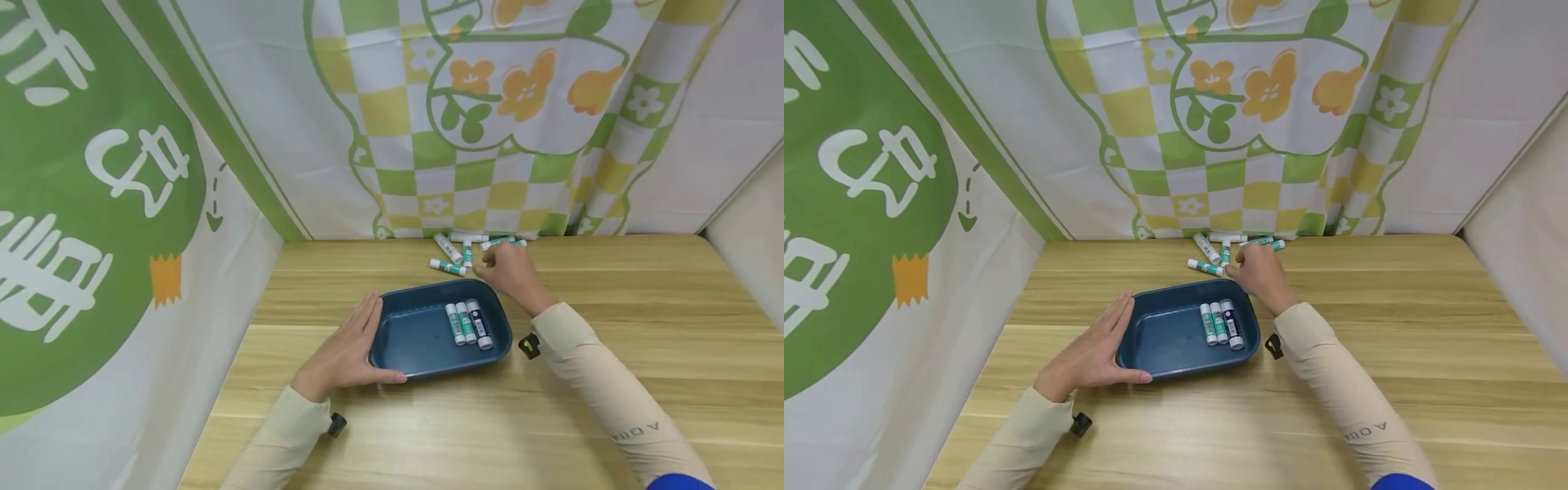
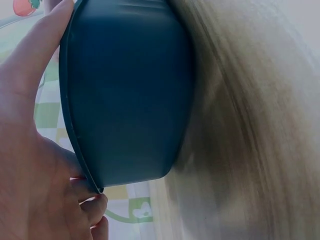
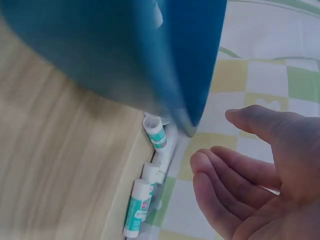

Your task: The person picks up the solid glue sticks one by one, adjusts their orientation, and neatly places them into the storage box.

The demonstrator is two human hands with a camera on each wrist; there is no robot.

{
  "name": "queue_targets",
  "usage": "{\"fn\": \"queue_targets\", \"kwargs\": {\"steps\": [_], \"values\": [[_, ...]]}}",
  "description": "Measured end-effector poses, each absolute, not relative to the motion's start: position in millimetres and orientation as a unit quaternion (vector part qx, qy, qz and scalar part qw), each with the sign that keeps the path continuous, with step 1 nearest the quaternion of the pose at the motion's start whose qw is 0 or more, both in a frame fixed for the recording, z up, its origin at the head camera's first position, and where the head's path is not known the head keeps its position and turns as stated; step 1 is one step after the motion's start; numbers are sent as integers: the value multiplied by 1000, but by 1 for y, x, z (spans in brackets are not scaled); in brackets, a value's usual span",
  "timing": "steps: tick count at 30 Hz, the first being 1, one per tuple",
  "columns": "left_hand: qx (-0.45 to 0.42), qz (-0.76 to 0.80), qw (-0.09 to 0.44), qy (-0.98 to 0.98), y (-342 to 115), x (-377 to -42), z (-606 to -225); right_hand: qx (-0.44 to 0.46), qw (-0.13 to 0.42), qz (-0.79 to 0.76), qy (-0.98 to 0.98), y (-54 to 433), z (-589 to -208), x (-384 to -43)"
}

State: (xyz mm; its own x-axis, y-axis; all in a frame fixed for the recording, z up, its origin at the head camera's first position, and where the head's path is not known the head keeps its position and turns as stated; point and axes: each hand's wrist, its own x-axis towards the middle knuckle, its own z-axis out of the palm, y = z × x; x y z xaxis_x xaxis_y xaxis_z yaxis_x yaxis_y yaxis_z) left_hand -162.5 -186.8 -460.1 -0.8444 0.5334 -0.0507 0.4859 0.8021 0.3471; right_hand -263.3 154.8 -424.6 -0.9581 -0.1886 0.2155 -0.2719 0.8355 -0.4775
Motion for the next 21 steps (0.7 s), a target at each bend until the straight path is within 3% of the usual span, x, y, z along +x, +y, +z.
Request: {"fn": "queue_targets", "kwargs": {"steps": [6, 15, 21], "values": [[269, 159, 78, 947, -186, -164, -460, 85, 13, 282, -956, 147, -414, -283], [267, 150, 75, 949, -188, -164, -462, -8, -45, 286, -957, 126, -408, -312], [268, 142, 77, 950, -188, -165, -460, -52, -27, 325, -944, 120, -421, -320]]}}
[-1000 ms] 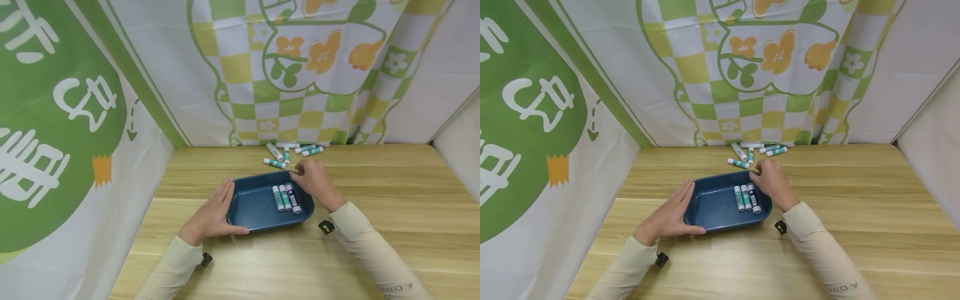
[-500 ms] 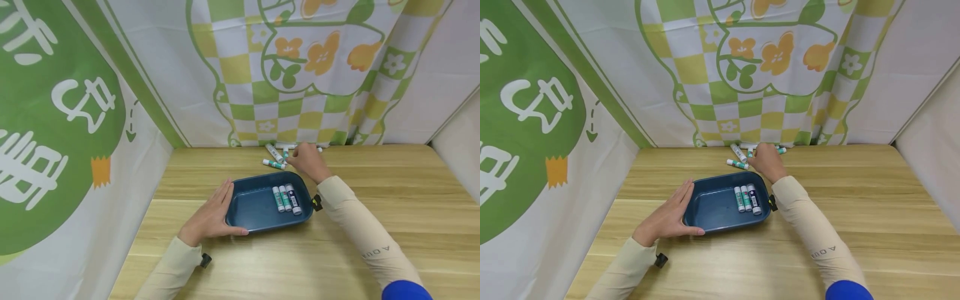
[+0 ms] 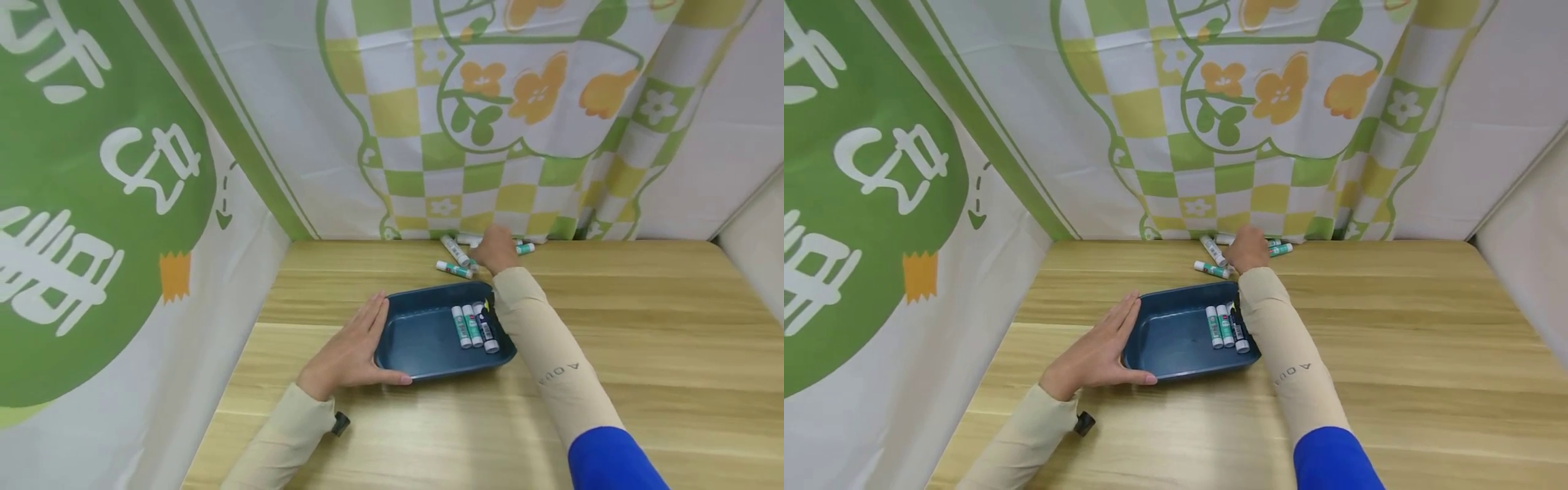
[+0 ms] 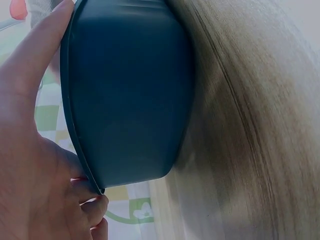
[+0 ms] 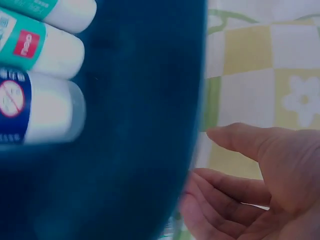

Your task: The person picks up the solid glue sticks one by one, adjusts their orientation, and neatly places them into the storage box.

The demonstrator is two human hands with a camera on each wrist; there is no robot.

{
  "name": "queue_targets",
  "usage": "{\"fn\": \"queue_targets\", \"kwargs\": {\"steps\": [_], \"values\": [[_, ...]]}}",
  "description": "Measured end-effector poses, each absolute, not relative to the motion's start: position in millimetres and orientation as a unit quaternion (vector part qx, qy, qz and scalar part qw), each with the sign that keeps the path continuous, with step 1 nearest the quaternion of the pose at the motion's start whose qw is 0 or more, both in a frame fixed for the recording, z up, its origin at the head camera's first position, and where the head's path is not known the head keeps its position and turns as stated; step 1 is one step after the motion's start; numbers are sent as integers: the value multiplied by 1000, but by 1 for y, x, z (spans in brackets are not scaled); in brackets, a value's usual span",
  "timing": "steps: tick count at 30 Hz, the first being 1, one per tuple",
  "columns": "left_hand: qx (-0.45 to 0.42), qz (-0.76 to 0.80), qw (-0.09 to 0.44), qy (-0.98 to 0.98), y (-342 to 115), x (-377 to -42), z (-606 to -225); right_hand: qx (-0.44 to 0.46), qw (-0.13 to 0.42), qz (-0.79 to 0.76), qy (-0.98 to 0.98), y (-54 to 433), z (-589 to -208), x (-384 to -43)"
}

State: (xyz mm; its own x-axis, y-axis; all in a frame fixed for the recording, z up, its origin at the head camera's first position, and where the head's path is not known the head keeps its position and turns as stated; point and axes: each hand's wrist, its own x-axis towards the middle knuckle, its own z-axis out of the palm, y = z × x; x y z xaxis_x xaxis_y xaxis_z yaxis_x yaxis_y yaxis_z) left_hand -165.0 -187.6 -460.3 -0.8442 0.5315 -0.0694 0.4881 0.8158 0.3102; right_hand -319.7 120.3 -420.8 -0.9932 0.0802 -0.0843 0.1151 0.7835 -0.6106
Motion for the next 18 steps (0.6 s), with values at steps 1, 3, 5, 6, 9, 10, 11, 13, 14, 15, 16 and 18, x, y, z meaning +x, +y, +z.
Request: {"fn": "queue_targets", "kwargs": {"steps": [1, 3, 5, 6, 9, 10, 11, 13, 14, 15, 16, 18], "values": [[269, 141, 76, 950, -188, -165, -460, 57, 23, -324, 944, 119, -424, -321], [273, 142, 72, 949, -188, -164, -461, 73, 20, -324, 943, 117, -430, -321], [275, 143, 70, 948, -187, -164, -460, 88, 15, -310, 947, 117, -435, -322], [276, 143, 69, 948, -187, -164, -459, 93, 15, -305, 948, 116, -438, -322], [277, 141, 71, 948, -186, -164, -458, 98, 22, -304, 947, 114, -445, -322], [276, 139, 73, 948, -186, -164, -457, 97, 24, -306, 947, 114, -448, -322], [275, 137, 75, 949, -186, -163, -457, 95, 27, -312, 945, 113, -449, -322], [274, 135, 77, 949, -187, -163, -457, 92, 30, -318, 943, 113, -453, -322], [273, 134, 79, 949, -187, -162, -456, 92, 30, -319, 943, 113, -454, -322], [272, 133, 79, 950, -187, -162, -456, 92, 29, -319, 943, 113, -455, -322], [272, 132, 80, 950, -187, -162, -456, 92, 27, -316, 944, 113, -456, -323], [272, 133, 81, 950, -188, -162, -455, 95, 29, -313, 945, 113, -456, -324]]}}
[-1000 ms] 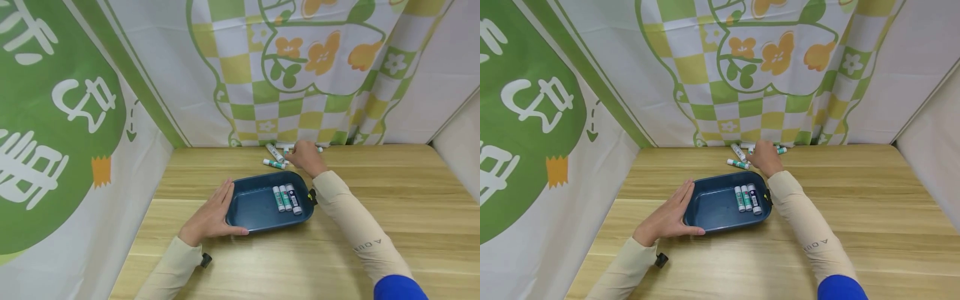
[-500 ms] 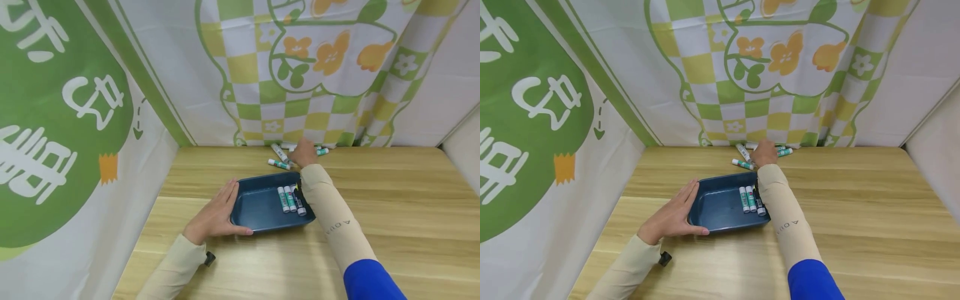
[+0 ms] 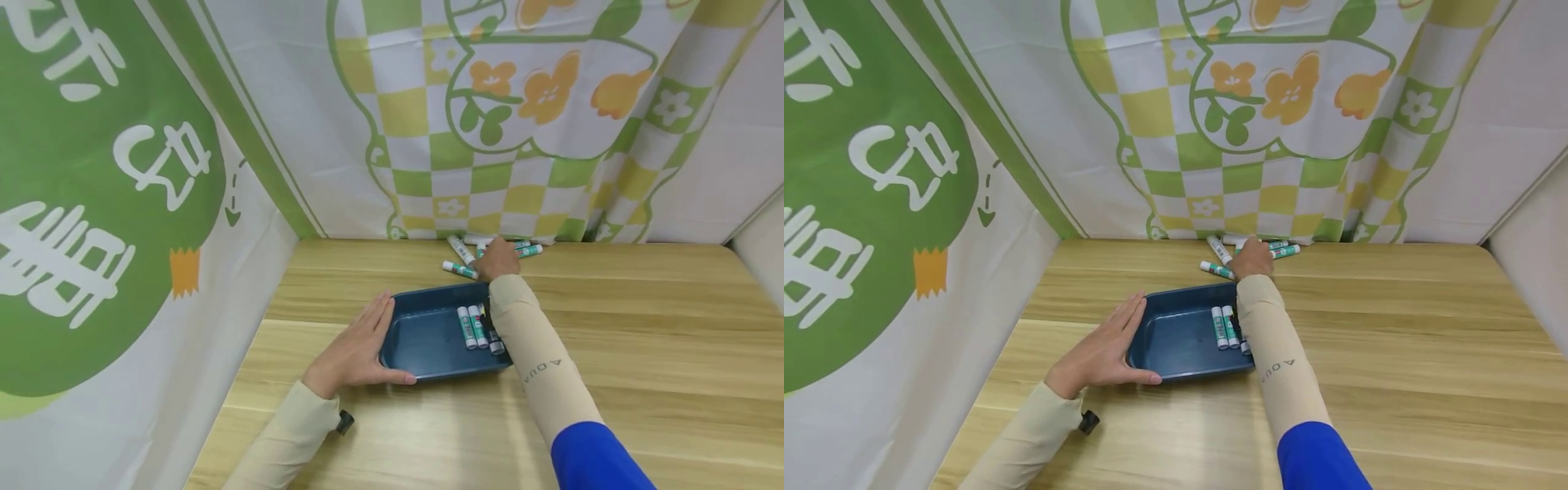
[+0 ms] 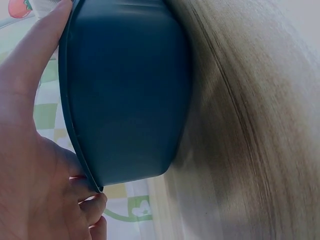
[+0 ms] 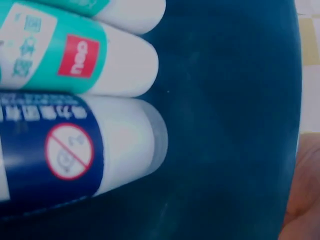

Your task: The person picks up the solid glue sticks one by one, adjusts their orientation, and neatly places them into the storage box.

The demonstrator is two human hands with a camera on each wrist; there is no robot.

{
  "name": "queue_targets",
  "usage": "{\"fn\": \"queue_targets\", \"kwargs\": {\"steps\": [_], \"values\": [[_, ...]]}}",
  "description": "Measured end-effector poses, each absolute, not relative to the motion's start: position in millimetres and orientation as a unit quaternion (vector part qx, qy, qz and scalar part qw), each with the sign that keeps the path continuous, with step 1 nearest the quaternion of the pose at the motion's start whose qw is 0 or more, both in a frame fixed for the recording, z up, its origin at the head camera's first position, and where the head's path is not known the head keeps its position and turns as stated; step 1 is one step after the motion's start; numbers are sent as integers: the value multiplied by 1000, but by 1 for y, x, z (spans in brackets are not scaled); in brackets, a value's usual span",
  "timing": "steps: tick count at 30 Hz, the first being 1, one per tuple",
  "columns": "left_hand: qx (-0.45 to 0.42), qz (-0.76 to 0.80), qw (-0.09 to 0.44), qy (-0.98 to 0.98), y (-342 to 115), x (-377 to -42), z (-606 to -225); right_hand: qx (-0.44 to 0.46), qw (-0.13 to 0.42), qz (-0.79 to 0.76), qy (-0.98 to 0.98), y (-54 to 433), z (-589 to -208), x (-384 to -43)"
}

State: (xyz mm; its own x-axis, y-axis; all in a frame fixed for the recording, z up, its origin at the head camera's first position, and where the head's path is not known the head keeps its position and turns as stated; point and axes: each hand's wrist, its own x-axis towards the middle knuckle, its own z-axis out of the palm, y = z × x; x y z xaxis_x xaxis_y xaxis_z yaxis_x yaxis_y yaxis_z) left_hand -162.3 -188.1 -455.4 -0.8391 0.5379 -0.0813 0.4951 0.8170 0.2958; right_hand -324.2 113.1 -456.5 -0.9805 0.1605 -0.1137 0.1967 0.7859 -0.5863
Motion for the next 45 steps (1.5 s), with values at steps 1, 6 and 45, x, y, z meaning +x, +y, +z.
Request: {"fn": "queue_targets", "kwargs": {"steps": [1, 6, 45], "values": [[273, 134, 79, 949, -188, -162, -455, 96, 30, -310, 945, 114, -457, -325], [277, 133, 71, 949, -189, -164, -456, 103, 40, -314, 943, 118, -453, -325], [272, 152, 86, 946, -188, -164, -457, -48, -57, -326, 942, 145, -393, -249]]}}
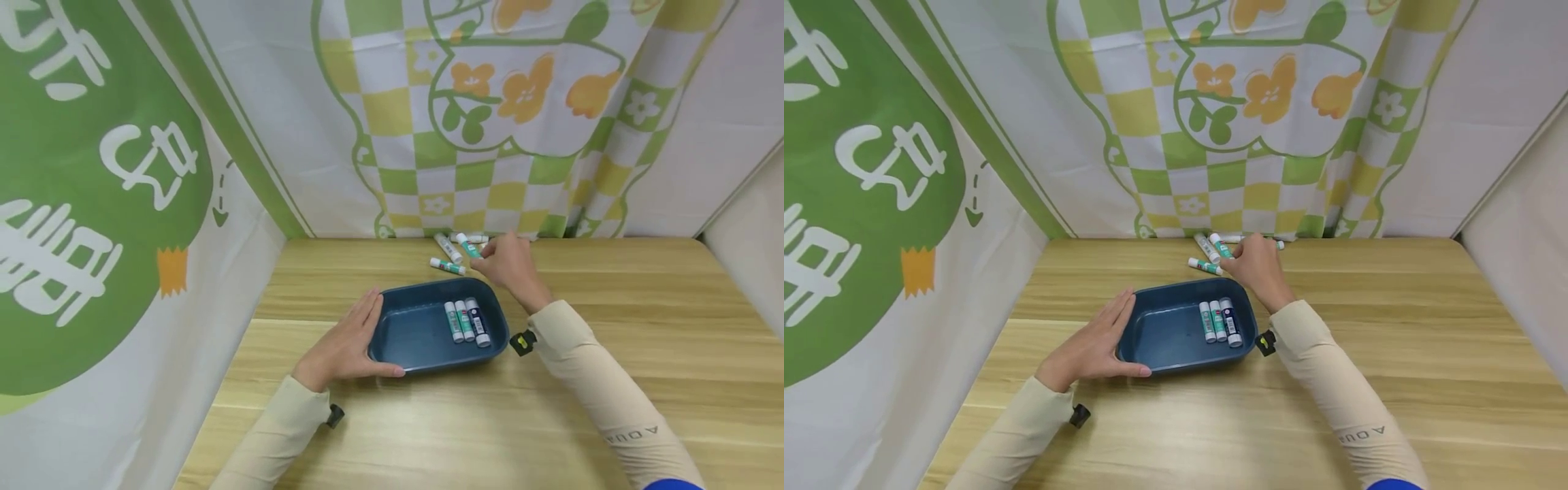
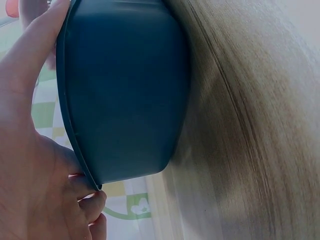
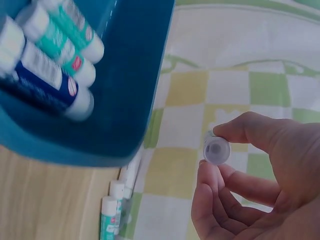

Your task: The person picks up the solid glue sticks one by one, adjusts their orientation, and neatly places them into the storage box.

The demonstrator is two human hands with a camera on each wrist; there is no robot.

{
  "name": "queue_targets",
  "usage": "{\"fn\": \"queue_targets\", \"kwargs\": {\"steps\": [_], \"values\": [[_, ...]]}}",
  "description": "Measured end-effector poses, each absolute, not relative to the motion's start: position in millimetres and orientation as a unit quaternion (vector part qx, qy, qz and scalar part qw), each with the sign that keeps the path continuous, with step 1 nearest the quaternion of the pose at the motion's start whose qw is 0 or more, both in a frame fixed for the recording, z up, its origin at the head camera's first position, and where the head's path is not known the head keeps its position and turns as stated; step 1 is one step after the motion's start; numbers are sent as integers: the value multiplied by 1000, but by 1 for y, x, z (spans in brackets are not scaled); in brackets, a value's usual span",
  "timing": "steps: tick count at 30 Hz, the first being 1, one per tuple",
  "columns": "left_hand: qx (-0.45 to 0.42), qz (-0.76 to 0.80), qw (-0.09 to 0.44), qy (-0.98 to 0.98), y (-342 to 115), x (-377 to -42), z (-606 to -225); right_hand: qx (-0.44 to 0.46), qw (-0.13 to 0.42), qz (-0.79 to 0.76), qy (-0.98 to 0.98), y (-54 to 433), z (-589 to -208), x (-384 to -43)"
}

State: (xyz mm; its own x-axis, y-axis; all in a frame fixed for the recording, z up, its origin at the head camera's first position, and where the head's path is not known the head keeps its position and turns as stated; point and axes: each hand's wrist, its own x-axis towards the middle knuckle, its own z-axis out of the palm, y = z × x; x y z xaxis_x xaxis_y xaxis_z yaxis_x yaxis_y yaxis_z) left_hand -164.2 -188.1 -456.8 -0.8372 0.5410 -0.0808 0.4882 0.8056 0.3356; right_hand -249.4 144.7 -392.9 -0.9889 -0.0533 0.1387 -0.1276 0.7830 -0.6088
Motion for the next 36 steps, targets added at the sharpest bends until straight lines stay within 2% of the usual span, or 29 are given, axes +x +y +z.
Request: {"fn": "queue_targets", "kwargs": {"steps": [11, 20, 27, 36], "values": [[273, 151, 86, 946, -186, -164, -459, 84, 88, 321, -939, 137, -406, -204], [277, 155, 75, 945, -188, -164, -460, 89, 60, 325, -940, 121, -419, -179], [279, 158, 76, 944, -188, -164, -460, 106, 71, 294, -947, 108, -436, -172], [272, 160, 80, 945, -187, -165, -460, 61, 27, 254, -965, 87, -447, -165]]}}
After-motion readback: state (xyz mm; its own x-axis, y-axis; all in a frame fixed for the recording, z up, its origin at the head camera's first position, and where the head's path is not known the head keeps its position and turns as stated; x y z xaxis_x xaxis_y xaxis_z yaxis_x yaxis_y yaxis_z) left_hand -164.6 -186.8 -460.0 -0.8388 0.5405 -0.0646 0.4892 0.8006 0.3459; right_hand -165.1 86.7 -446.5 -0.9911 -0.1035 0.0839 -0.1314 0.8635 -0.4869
